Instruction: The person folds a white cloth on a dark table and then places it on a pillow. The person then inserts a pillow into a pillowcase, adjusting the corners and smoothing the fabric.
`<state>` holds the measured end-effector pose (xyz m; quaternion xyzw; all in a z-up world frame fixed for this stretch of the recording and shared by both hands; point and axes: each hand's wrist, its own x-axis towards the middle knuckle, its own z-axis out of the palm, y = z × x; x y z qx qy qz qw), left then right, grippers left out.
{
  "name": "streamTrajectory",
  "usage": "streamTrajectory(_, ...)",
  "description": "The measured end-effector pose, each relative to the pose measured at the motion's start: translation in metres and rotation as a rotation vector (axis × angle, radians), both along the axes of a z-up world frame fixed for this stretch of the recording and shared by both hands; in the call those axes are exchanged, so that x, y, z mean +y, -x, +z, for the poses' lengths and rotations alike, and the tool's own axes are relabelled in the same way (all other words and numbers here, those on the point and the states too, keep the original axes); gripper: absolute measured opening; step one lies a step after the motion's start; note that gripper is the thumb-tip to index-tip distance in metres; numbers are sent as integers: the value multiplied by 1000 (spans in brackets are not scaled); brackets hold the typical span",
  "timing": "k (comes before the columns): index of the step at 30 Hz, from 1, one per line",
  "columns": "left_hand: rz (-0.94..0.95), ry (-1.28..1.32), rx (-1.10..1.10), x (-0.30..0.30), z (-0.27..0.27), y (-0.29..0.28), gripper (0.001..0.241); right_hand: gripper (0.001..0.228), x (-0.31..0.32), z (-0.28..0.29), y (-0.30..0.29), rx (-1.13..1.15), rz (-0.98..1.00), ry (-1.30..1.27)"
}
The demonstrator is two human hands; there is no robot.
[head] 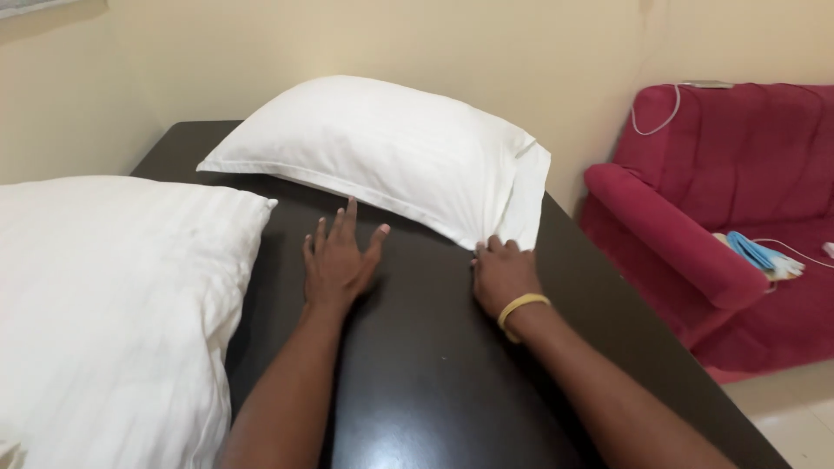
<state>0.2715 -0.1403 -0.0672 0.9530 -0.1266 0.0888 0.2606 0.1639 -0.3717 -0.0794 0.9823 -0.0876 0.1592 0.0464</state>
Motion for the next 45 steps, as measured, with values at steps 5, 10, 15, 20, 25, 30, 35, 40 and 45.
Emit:
streamTrajectory(5,-142,196,-115,3,-2,18,80,37,41,-5,38,9,56,-37)
streamTrajectory(10,-264,104,-129,0,-4,30,80,41,91,8,76,32,95,-37)
streamTrajectory(15,-234,65,-79,5,-12,41,87,45,109,5,96,19,175,-87)
streamTrajectory(20,-246,109,-54,14,-3,70,88,46,122,11,110,86,219,-157)
streamTrajectory(25,-194,217,43,19,-12,72,90,46,146,12,130,36,284,-237)
streamTrajectory(30,-245,142,73,22,-22,90,110,33,189,8,153,-30,417,-240)
streamTrajectory(35,-248,13,271,35,2,128,133,26,220,19,178,109,544,-149)
streamTrajectory(40,-268,-193,319,63,13,169,155,22,239,6,209,131,666,-112)
streamTrajectory(45,-129,-447,370,86,55,219,149,37,253,-17,221,51,931,-250)
